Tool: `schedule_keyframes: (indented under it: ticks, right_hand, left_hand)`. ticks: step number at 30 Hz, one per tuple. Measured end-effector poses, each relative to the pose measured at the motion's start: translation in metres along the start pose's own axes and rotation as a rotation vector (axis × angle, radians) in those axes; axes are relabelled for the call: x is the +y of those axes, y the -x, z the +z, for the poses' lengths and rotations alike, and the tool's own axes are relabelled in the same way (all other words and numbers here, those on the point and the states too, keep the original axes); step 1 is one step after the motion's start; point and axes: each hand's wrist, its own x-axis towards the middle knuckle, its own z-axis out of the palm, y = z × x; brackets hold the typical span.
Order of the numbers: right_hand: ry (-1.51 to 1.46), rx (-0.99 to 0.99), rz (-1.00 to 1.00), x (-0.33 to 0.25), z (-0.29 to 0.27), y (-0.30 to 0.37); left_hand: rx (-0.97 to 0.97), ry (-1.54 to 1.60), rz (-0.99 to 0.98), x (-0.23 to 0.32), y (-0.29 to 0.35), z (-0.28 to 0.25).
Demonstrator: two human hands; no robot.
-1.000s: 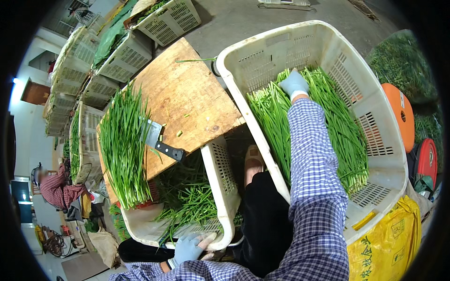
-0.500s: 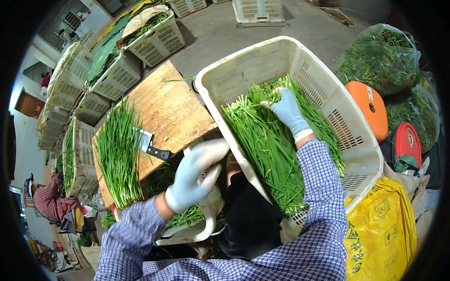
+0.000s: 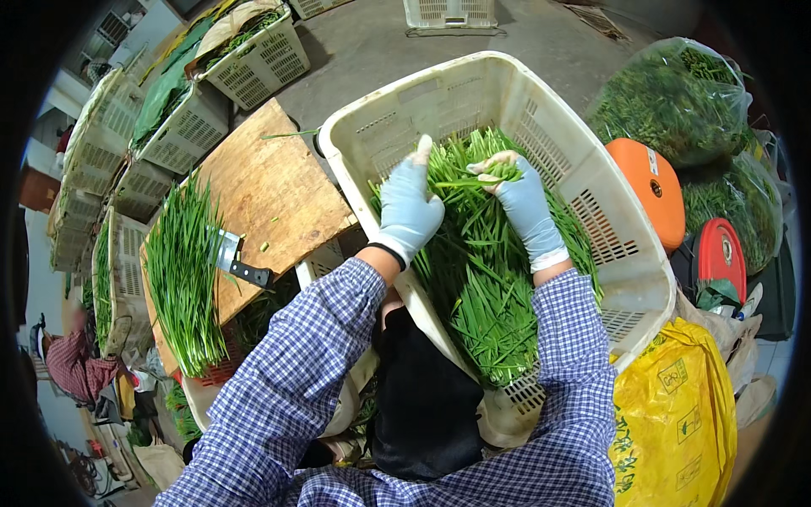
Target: The person sits on the floor and repeatedly picks up bunches of green onions from a white basket. They align the stems, remove stray pieces, and place the sorted bunches onto a wooden board. A knife rests on the board, but the person handles the vegetables by hand.
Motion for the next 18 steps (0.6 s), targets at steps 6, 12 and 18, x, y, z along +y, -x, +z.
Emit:
schedule_keyframes:
  ticks: [6,12,18]
  right_hand:
    - [0.071,-0.084,0.013,0.001,0.01,-0.002]
    - [0.197,-0.148,-0.115,0.0,0.026,0.003]
    - [0.327,-0.108,-0.019,-0.001,0.007,0.002]
  left_hand:
    - [-0.009,0.443,0.294,0.011,0.002,-0.006]
    - [-0.129,1.088,-0.205,0.003,-0.001,0.009]
    - [0.193,1.265,-0.393,-0.007,-0.013,0.013]
